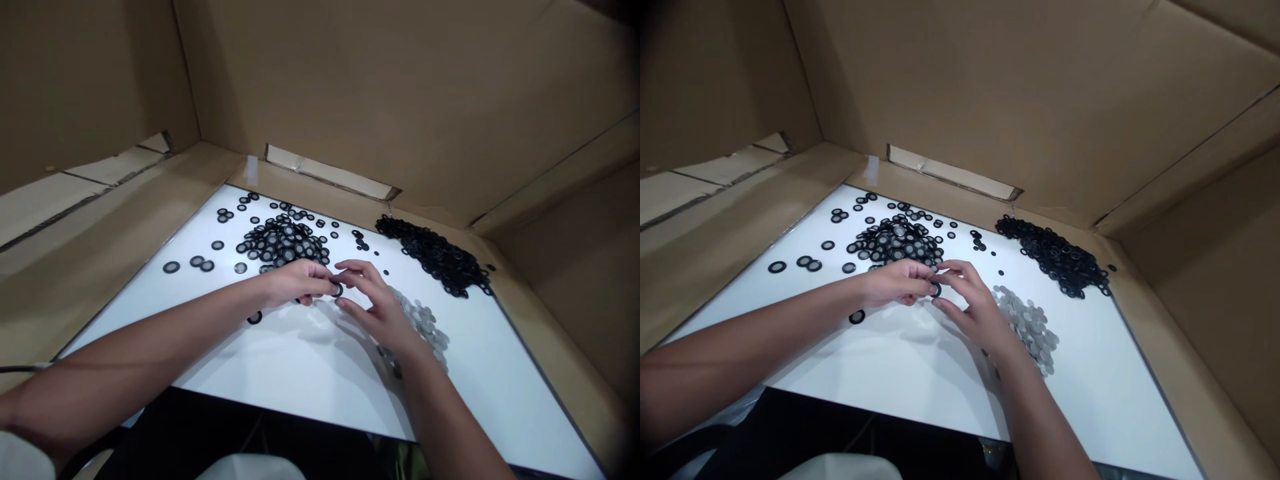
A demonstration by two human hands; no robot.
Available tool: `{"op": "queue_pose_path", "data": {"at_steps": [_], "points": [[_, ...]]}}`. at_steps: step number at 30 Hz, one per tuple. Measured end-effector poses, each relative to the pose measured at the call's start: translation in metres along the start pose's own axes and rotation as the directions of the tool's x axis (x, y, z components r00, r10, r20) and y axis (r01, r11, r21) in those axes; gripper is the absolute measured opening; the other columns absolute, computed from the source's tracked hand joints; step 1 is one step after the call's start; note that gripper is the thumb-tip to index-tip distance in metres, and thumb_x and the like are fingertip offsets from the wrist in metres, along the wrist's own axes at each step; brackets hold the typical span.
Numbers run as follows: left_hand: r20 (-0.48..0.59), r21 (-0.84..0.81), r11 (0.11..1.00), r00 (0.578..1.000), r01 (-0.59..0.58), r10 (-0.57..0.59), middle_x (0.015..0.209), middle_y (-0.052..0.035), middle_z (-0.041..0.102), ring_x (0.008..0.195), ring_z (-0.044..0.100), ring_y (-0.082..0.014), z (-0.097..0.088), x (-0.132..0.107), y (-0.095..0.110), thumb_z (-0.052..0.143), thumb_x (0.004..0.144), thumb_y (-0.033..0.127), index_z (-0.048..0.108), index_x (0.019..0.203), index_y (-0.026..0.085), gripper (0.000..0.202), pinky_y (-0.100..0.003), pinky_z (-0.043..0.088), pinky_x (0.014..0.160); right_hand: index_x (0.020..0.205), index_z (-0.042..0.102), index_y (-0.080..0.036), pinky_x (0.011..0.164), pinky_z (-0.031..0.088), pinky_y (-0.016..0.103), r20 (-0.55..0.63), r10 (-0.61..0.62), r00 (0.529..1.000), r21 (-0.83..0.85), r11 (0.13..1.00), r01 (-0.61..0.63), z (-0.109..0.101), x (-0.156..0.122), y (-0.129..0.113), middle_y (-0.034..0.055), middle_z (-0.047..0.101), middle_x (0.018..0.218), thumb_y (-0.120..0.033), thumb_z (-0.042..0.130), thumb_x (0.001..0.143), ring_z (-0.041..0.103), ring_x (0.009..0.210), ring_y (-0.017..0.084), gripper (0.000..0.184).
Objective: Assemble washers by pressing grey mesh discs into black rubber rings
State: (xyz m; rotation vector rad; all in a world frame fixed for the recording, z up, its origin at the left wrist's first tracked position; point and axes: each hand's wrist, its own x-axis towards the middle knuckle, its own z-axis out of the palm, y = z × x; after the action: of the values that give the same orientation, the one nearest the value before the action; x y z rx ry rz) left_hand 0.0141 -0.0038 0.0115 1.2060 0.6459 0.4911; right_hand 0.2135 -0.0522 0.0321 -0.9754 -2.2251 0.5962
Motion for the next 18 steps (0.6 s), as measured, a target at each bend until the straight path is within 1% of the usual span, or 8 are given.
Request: {"op": "queue_pose_path", "data": {"at_steps": [3, 5, 7, 9, 11, 13, 15, 18], "points": [[0.014, 0.009, 1.0, 1.0, 0.004, -0.004, 0.066, 0.0042, 0.046, 0.056, 0.037, -0.0071, 0.001, -0.001, 0.0, 0.071, 0.074, 0.032, 0.061, 0.073, 0.015, 0.02, -0.023, 0.026, 0.05, 0.108, 0.057, -0.025, 0.098, 0.047, 0.042, -0.035, 0.014, 0.999, -0.013, 1.0, -0.014, 0.004, 0.001, 0.003, 0.0091, 0.051, 0.122, -0.027, 0.063, 0.089, 0.051, 0.116, 0.025, 0.02], [0.025, 0.012, 1.0, 1.0, 0.005, -0.006, 0.064, 0.0044, 0.046, 0.056, 0.037, -0.0072, 0.002, -0.001, 0.0, 0.071, 0.074, 0.031, 0.057, 0.068, 0.015, 0.022, -0.023, 0.027, 0.05, 0.104, 0.055, -0.025, 0.092, 0.05, 0.042, -0.077, 0.029, 0.997, -0.015, 0.999, -0.031, 0.009, 0.002, 0.005, 0.0084, 0.052, 0.117, -0.03, 0.07, 0.084, 0.054, 0.11, 0.024, 0.025], [0.031, 0.006, 1.0, 1.0, 0.006, -0.006, 0.064, 0.0041, 0.046, 0.056, 0.038, -0.007, 0.003, -0.002, 0.001, 0.07, 0.075, 0.031, 0.057, 0.068, 0.014, 0.022, -0.023, 0.027, 0.05, 0.109, 0.053, -0.025, 0.089, 0.051, 0.042, -0.095, 0.04, 0.995, -0.006, 0.999, -0.04, 0.011, 0.001, 0.006, 0.0084, 0.052, 0.116, -0.033, 0.074, 0.08, 0.055, 0.106, 0.024, 0.036], [0.02, -0.005, 1.0, 1.0, 0.008, -0.007, 0.067, 0.0038, 0.046, 0.057, 0.039, -0.0071, 0.003, -0.002, 0.0, 0.071, 0.074, 0.031, 0.06, 0.073, 0.014, 0.02, -0.022, 0.027, 0.05, 0.118, 0.051, -0.026, 0.092, 0.05, 0.044, -0.06, 0.039, 0.997, -0.001, 0.999, -0.039, 0.008, 0.001, 0.004, 0.0097, 0.051, 0.121, -0.034, 0.073, 0.081, 0.054, 0.112, 0.026, 0.043], [0.002, -0.011, 1.0, 1.0, 0.009, -0.009, 0.07, 0.0034, 0.047, 0.058, 0.039, -0.0072, 0.002, -0.001, 0.0, 0.072, 0.074, 0.032, 0.063, 0.081, 0.014, 0.021, -0.022, 0.027, 0.05, 0.123, 0.052, -0.027, 0.098, 0.048, 0.046, -0.002, 0.028, 1.0, -0.005, 1.0, -0.028, 0.003, 0.0, 0.001, 0.0106, 0.05, 0.127, -0.032, 0.066, 0.087, 0.05, 0.12, 0.027, 0.039], [-0.003, -0.008, 1.0, 1.0, 0.009, -0.01, 0.073, 0.0028, 0.048, 0.058, 0.038, -0.0071, 0.0, 0.0, -0.002, 0.072, 0.074, 0.032, 0.065, 0.085, 0.014, 0.022, -0.022, 0.027, 0.05, 0.12, 0.055, -0.027, 0.101, 0.046, 0.047, 0.028, 0.014, 1.0, -0.01, 1.0, -0.014, 0.0, 0.0, -0.001, 0.0104, 0.049, 0.13, -0.029, 0.059, 0.091, 0.049, 0.123, 0.027, 0.029], [0.005, -0.004, 1.0, 1.0, 0.006, -0.006, 0.072, 0.0025, 0.049, 0.058, 0.039, -0.007, -0.001, 0.001, -0.003, 0.071, 0.075, 0.031, 0.064, 0.082, 0.014, 0.02, -0.022, 0.027, 0.05, 0.114, 0.056, -0.026, 0.098, 0.048, 0.046, 0.013, 0.02, 1.0, -0.011, 1.0, -0.02, 0.003, 0.001, 0.0, 0.0103, 0.05, 0.127, -0.026, 0.058, 0.091, 0.051, 0.119, 0.027, 0.023], [0.022, 0.0, 1.0, 1.0, 0.0, 0.0, 0.066, 0.0033, 0.048, 0.056, 0.038, -0.0067, 0.0, 0.0, -0.003, 0.07, 0.076, 0.03, 0.057, 0.071, 0.014, 0.022, -0.022, 0.026, 0.05, 0.109, 0.053, -0.025, 0.087, 0.052, 0.042, -0.06, 0.047, 0.997, -0.019, 0.999, -0.048, 0.014, 0.003, 0.005, 0.0093, 0.052, 0.116, -0.026, 0.065, 0.087, 0.055, 0.106, 0.024, 0.025]]}}
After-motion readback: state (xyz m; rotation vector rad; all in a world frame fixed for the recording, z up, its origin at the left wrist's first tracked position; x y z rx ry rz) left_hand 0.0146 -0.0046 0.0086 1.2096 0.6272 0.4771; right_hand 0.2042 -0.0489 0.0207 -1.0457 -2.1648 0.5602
